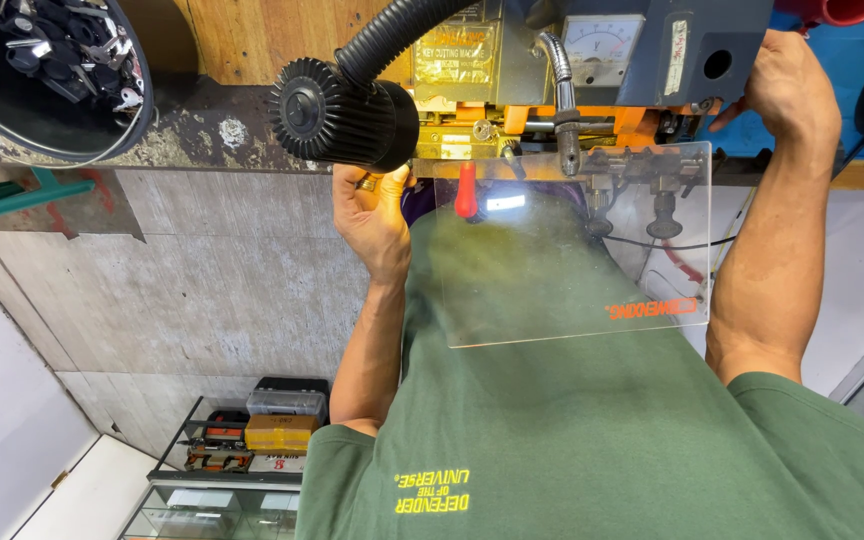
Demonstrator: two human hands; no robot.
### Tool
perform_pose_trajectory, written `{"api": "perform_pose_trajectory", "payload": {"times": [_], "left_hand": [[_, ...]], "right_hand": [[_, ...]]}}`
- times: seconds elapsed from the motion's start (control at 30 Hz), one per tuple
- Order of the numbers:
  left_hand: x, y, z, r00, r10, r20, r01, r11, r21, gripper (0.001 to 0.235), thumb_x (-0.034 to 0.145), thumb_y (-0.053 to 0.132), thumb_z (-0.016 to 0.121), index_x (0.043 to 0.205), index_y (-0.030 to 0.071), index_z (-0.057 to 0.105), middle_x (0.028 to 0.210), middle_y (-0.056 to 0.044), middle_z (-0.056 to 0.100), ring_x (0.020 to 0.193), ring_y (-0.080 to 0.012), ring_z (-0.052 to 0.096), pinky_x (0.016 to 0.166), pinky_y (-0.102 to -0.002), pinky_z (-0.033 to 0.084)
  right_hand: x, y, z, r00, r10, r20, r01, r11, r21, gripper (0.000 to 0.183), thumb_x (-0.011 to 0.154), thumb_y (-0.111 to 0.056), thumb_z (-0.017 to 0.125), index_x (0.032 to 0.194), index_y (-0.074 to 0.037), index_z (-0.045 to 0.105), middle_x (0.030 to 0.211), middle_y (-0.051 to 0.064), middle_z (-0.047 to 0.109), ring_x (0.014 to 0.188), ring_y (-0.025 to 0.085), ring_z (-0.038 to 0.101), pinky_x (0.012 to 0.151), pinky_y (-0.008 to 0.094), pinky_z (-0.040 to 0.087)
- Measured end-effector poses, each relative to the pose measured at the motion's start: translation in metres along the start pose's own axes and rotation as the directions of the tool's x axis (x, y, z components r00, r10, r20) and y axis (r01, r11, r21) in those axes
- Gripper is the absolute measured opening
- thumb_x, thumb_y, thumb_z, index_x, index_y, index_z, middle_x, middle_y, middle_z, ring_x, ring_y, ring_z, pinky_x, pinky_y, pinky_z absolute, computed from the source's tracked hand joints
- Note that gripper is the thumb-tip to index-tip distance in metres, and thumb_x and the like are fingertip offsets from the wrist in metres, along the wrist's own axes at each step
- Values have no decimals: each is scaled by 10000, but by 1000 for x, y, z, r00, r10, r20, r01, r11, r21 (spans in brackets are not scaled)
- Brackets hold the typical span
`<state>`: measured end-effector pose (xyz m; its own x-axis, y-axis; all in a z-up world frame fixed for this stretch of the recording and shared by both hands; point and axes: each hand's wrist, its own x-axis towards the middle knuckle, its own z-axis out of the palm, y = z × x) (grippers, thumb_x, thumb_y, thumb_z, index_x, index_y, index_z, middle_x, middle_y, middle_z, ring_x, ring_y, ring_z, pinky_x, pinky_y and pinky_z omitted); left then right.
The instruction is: A person uses a key duplication machine to cut a new key from an original template.
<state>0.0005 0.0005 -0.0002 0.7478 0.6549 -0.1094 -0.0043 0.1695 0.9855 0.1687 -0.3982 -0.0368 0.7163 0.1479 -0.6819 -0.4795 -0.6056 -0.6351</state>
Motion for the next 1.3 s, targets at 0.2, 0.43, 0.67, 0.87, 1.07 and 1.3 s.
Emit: {"api": "perform_pose_trajectory", "payload": {"times": [0.2, 0.43, 0.67, 0.87, 1.07, 1.3], "left_hand": [[0, 2, 1, 1000, -1, -5, 1, 1000, 17, 221, 888, -101, 703, 954, 47, 552, 972, -68, 535, 778, -198, 600, 659, -315, 614], [0, 3, 1, 1000, 1, 3, -1, 1000, 18, 220, 891, -103, 697, 961, 46, 551, 972, -65, 523, 793, -197, 591, 665, -316, 613], [0, 3, 1, 1000, 7, 11, -7, 1000, 4, 217, 894, -95, 703, 963, 47, 555, 967, -63, 532, 787, -190, 586, 669, -318, 602], [4, -12, -4, 995, 101, 11, -100, 993, -61, 213, 883, -160, 723, 981, -26, 590, 918, -97, 521, 716, -181, 689, 642, -320, 655], [4, -14, -5, 994, 104, 8, -104, 993, -60, 216, 881, -157, 727, 982, -19, 595, 918, -96, 524, 711, -189, 693, 631, -320, 652], [3, -19, -9, 995, 98, 10, -97, 993, -62, 226, 881, -159, 727, 977, -15, 582, 918, -91, 514, 711, -181, 683, 640, -317, 645]], "right_hand": [[-2, -4, 1, 1000, 11, -7, -11, 1000, -29, 272, 1104, -125, 430, 1167, -35, 678, 902, 185, 688, 708, 281, 693, 607, 371, 606], [2, 0, -2, 1000, -4, 17, 4, 1000, -11, 223, 1108, -79, 444, 1149, -15, 654, 907, 195, 693, 702, 283, 700, 586, 363, 605], [2, -7, -3, 999, -3, 37, 6, 998, -62, 234, 1118, -82, 424, 1187, -7, 635, 980, 214, 709, 734, 321, 715, 569, 397, 598], [2, -8, -3, 999, 4, 40, -1, 998, -65, 243, 1104, -90, 427, 1153, -6, 649, 945, 200, 702, 730, 303, 706, 565, 389, 593], [7, -1, -5, 999, 8, 48, -2, 994, -107, 225, 1095, -69, 433, 1092, 10, 643, 918, 216, 703, 709, 314, 708, 558, 388, 576], [16, 11, -9, 998, 11, 55, -3, 989, -147, 218, 1087, -49, 440, 1030, 26, 637, 891, 231, 704, 687, 326, 710, 552, 387, 559]]}}
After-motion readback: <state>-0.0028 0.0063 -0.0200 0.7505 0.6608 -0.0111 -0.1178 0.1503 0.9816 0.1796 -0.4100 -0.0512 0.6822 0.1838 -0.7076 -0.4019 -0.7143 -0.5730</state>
